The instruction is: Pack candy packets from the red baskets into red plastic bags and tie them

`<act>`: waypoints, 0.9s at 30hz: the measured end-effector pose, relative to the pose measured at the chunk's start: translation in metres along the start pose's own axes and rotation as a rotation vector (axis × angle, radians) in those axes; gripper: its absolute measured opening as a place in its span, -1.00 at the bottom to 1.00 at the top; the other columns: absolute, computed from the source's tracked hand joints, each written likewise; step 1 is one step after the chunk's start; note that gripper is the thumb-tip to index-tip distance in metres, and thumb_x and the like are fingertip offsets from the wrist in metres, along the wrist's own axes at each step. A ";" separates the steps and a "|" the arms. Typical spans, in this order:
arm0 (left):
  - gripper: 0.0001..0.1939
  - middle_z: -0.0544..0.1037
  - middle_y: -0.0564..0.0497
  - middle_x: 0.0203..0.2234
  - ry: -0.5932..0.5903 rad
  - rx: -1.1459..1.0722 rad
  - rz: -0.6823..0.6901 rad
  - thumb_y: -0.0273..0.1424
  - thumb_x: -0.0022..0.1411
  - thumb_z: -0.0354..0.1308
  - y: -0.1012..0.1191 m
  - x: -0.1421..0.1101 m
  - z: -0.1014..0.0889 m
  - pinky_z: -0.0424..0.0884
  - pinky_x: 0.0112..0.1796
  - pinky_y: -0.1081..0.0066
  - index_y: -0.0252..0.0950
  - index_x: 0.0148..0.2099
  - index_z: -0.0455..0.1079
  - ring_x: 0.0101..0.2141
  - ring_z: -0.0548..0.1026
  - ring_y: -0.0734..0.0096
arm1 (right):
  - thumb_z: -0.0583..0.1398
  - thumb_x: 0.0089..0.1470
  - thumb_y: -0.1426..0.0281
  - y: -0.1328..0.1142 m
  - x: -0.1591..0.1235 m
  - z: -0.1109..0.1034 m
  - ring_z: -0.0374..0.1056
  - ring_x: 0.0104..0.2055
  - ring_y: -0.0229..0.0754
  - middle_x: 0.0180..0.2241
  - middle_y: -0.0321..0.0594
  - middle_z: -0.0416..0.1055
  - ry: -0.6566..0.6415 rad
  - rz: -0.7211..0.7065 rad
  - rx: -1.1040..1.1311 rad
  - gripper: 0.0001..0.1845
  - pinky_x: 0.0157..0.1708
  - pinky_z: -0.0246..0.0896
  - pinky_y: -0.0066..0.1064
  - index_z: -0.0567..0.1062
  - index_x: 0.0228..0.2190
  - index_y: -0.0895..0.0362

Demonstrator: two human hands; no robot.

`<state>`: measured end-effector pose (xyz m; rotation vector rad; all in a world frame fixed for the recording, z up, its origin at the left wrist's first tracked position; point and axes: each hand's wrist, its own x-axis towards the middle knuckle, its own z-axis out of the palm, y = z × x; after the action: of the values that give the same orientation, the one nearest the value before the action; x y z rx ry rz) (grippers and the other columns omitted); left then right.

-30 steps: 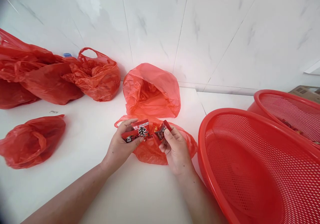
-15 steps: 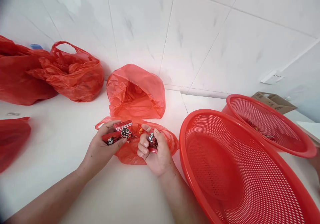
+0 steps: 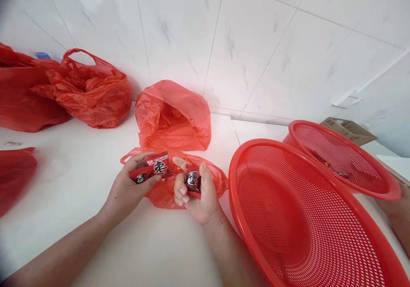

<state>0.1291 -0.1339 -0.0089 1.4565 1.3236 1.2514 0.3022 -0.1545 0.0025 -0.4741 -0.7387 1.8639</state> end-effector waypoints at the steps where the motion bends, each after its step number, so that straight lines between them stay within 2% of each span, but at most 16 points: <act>1: -0.51 0.50 0.03 -0.24 -0.004 -0.022 0.003 -0.33 0.03 0.25 0.000 0.000 0.000 0.47 -0.23 0.32 -0.16 0.04 0.29 -0.27 0.53 0.32 | -0.11 0.18 -0.04 -0.001 0.000 0.000 -0.09 -0.67 -0.39 -0.63 -0.42 0.13 0.013 -0.011 -0.019 -0.37 -0.63 -0.04 -0.53 0.39 -0.01 0.13; 4: -0.51 0.50 0.00 -0.20 0.004 -0.068 -0.005 -0.34 0.04 0.25 0.002 0.000 0.000 0.47 -0.23 0.32 -0.16 0.05 0.28 -0.25 0.53 0.31 | -0.05 0.15 -0.04 -0.005 0.000 0.001 -0.06 -0.64 -0.38 -0.61 -0.41 0.13 0.076 -0.088 -0.090 -0.39 -0.62 -0.03 -0.52 0.40 -0.02 0.12; 9: -0.43 0.46 -0.02 -0.11 0.161 -0.097 0.015 -0.37 0.03 0.27 0.002 0.001 -0.003 0.45 -0.19 0.32 -0.16 0.10 0.23 -0.22 0.51 0.34 | -0.09 0.05 -0.19 -0.016 -0.003 0.003 -0.07 -0.61 -0.36 -0.58 -0.40 0.08 0.185 -0.242 -0.130 -0.25 -0.60 -0.05 -0.49 0.43 -0.05 0.11; 11: -0.44 0.46 -0.03 -0.11 0.192 -0.137 0.034 -0.38 0.04 0.26 0.002 0.002 -0.003 0.45 -0.19 0.33 -0.17 0.10 0.22 -0.23 0.51 0.35 | -0.09 0.08 -0.15 -0.017 -0.005 0.004 -0.06 -0.60 -0.35 -0.57 -0.39 0.07 0.227 -0.267 -0.201 -0.30 -0.59 -0.04 -0.48 0.44 -0.08 0.11; 13: -0.49 0.47 -0.02 -0.14 0.202 -0.154 0.052 -0.39 0.05 0.25 0.002 0.002 -0.003 0.46 -0.19 0.33 -0.19 0.07 0.24 -0.24 0.52 0.36 | -0.01 0.12 0.00 -0.014 -0.006 0.004 -0.02 -0.59 -0.35 -0.55 -0.38 0.11 0.308 -0.299 -0.408 -0.48 -0.57 -0.02 -0.47 0.46 -0.13 0.09; 16: -0.55 0.49 0.00 -0.19 0.213 -0.147 0.078 -0.40 0.06 0.24 0.002 0.002 -0.002 0.46 -0.20 0.36 -0.22 0.02 0.28 -0.24 0.51 0.37 | 0.14 0.06 0.23 -0.008 -0.006 0.005 0.13 -0.49 -0.30 -0.48 -0.35 0.27 0.498 -0.392 -0.911 -0.73 -0.45 0.09 -0.45 0.46 -0.21 0.06; 18: -0.55 0.48 0.00 -0.18 0.237 -0.142 0.098 -0.40 0.06 0.24 0.002 0.002 -0.003 0.46 -0.21 0.38 -0.22 0.03 0.27 -0.23 0.51 0.38 | 0.18 0.03 0.27 -0.004 -0.005 0.005 0.22 -0.42 -0.25 -0.42 -0.32 0.35 0.591 -0.408 -1.223 -0.77 -0.39 0.12 -0.42 0.44 -0.23 0.05; 20: -0.52 0.47 -0.01 -0.15 0.270 -0.140 0.111 -0.40 0.06 0.24 0.002 0.003 -0.003 0.47 -0.22 0.39 -0.21 0.05 0.25 -0.23 0.51 0.38 | 0.18 0.03 0.25 -0.003 -0.005 0.005 0.25 -0.40 -0.21 -0.42 -0.31 0.39 0.628 -0.363 -1.454 -0.81 -0.39 0.11 -0.40 0.42 -0.29 0.05; 23: -0.49 0.45 -0.03 -0.12 0.300 -0.139 0.116 -0.41 0.06 0.25 0.002 0.004 -0.005 0.47 -0.19 0.37 -0.21 0.07 0.23 -0.21 0.51 0.37 | 0.15 0.06 0.23 -0.004 -0.004 0.004 0.24 -0.41 -0.19 -0.46 -0.30 0.39 0.635 -0.278 -1.670 -0.84 -0.43 0.04 -0.39 0.40 -0.42 0.06; 27: -0.51 0.44 -0.04 -0.09 0.305 -0.125 0.121 -0.41 0.07 0.24 0.004 0.004 -0.005 0.46 -0.16 0.35 -0.21 0.06 0.23 -0.19 0.50 0.37 | 0.12 0.09 0.20 -0.008 -0.004 0.002 0.25 -0.40 -0.17 -0.45 -0.28 0.40 0.648 -0.233 -1.719 -0.81 -0.44 0.04 -0.37 0.42 -0.39 0.05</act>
<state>0.1247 -0.1308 -0.0036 1.3106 1.3400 1.6573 0.3079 -0.1564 0.0089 -1.7976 -1.6661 0.3441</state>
